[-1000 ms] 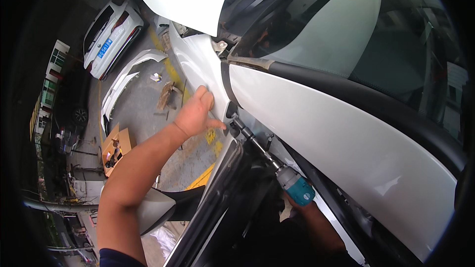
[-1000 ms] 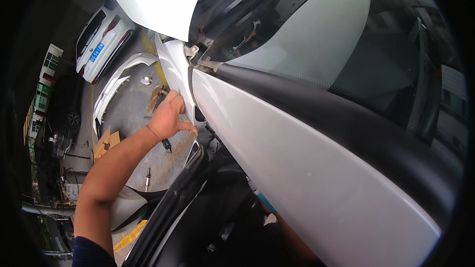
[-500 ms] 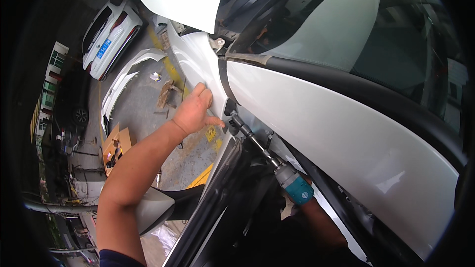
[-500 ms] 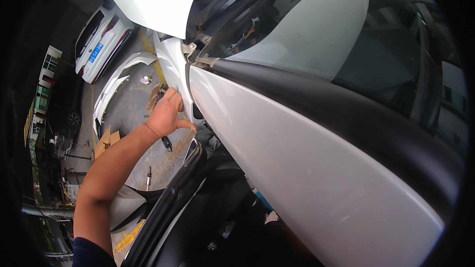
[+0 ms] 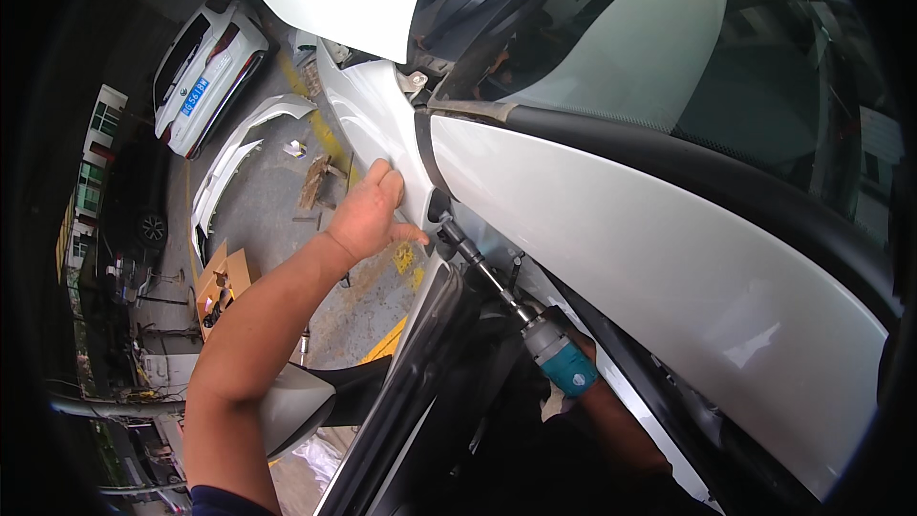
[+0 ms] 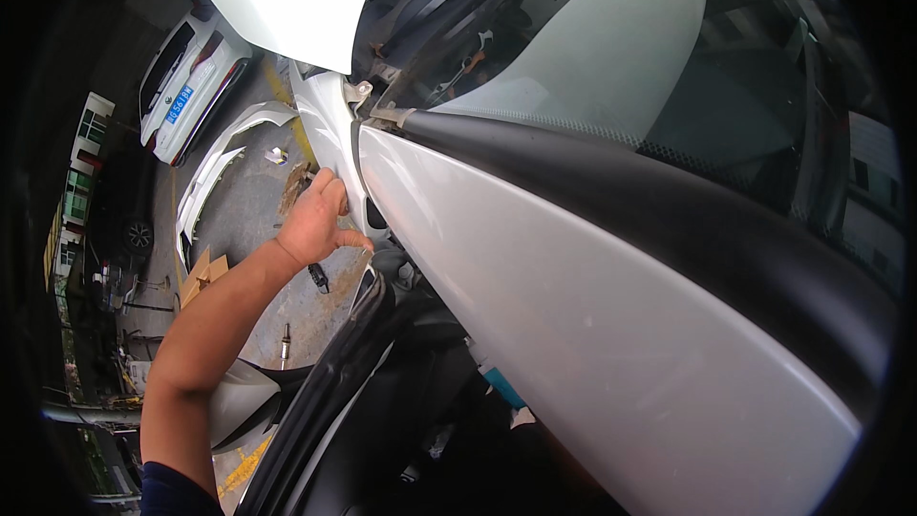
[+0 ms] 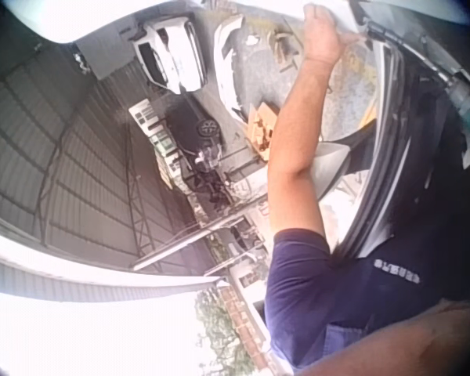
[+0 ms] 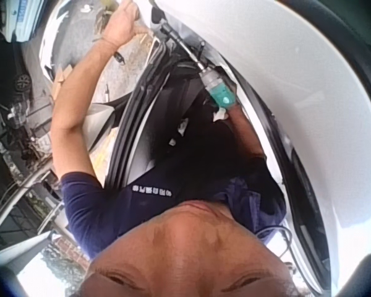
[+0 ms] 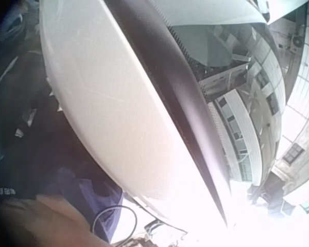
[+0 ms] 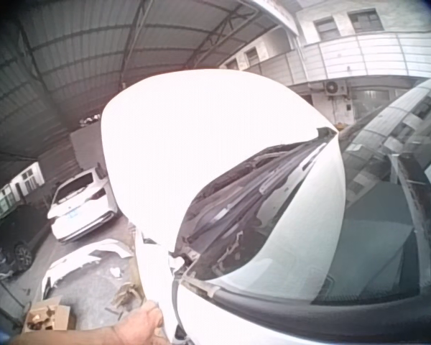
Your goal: The person uses a cordless impact driver to remove and install screws on the front fender and door area of a white car. They also fit a black rubber trim along the windshield edge and adjust the fender position.
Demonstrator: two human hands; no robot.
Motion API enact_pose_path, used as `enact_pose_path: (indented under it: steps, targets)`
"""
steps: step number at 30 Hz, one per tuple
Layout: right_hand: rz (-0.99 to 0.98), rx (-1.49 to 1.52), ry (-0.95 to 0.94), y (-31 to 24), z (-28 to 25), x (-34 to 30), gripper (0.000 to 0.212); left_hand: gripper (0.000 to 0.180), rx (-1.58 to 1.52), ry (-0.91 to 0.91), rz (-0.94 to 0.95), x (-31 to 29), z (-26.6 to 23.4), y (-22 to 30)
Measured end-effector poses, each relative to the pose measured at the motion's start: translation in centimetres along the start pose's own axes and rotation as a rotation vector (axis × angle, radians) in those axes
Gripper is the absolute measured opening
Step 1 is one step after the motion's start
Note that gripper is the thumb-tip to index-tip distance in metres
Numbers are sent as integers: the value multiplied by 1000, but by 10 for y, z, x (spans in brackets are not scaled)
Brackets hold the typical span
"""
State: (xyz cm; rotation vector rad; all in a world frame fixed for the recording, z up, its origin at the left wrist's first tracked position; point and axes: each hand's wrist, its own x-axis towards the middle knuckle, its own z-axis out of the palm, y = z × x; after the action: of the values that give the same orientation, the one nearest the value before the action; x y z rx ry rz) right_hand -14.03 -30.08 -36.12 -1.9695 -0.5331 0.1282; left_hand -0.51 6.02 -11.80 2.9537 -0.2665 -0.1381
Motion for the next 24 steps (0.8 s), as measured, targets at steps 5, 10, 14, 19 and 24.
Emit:
enact_pose_path:
  steps: [5,10,14,19,24]
  targets:
    - [3,11,-5,-1,2,-1,47,70,-45,92,48,-2,9,-8]
    - [3,23,2,0,2,0,47,70,-31,92,52,0,9,-7]
    - [4,40,-6,0,4,3,47,70,-36,86,44,-1,10,-9]
    - [10,57,2,0,5,2,48,70,-41,87,47,1,10,-9]
    - [22,77,15,-1,2,2,48,70,-38,83,64,4,7,-6]
